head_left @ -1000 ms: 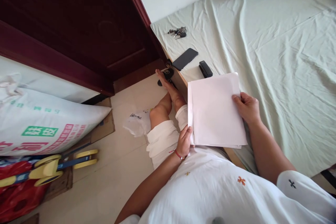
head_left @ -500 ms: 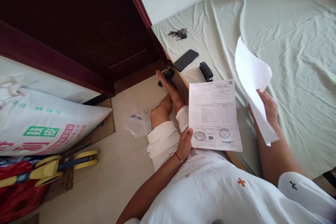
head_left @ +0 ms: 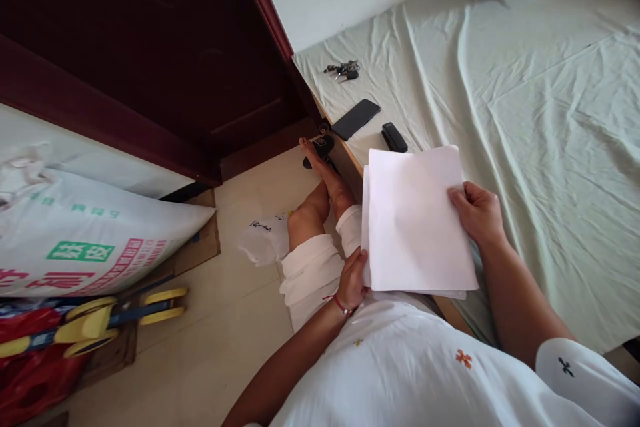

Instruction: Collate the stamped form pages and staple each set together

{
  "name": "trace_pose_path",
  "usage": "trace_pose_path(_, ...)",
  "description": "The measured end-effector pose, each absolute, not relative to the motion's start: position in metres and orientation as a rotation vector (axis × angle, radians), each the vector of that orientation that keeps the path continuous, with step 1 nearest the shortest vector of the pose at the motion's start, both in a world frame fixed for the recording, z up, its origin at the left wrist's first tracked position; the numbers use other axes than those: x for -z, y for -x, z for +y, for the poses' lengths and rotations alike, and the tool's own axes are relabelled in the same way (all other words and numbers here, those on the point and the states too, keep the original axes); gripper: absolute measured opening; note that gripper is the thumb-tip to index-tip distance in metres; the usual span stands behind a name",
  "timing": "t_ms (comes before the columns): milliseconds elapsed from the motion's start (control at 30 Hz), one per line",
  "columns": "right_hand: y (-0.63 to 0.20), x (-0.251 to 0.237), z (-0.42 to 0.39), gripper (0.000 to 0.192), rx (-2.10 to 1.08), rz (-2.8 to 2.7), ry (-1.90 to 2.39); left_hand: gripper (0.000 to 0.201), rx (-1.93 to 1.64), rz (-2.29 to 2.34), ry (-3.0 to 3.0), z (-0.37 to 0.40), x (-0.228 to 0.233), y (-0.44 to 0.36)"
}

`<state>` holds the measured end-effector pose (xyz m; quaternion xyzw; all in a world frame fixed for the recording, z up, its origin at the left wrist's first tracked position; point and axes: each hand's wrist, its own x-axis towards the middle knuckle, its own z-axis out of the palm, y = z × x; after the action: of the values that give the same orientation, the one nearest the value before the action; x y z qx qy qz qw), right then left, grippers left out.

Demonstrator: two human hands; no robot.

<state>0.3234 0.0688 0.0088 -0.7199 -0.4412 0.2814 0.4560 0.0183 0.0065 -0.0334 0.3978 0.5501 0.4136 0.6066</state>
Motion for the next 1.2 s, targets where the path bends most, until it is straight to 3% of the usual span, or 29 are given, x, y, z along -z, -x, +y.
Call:
trace_pose_path(200, -0.315, -0.028, 0.07, 0.031, -0.658, -1.157, 1.897, 0.054, -0.817, 1.286, -0.665, 0.003, 0.044, -0.028)
trace_pose_path(400, -0.3, -0.026, 0.06, 0.032, -0.65, -1.164, 1.951, 0.044, -0.997, 1.102, -0.669, 0.003, 0.051, -0.034)
trace_pose_path(1200, -0.292, -0.016, 0.061, 0.032, -0.598, -1.181, 1.932, 0.052, -0.922, 1.069, -0.715, 0.007, 0.043, -0.03)
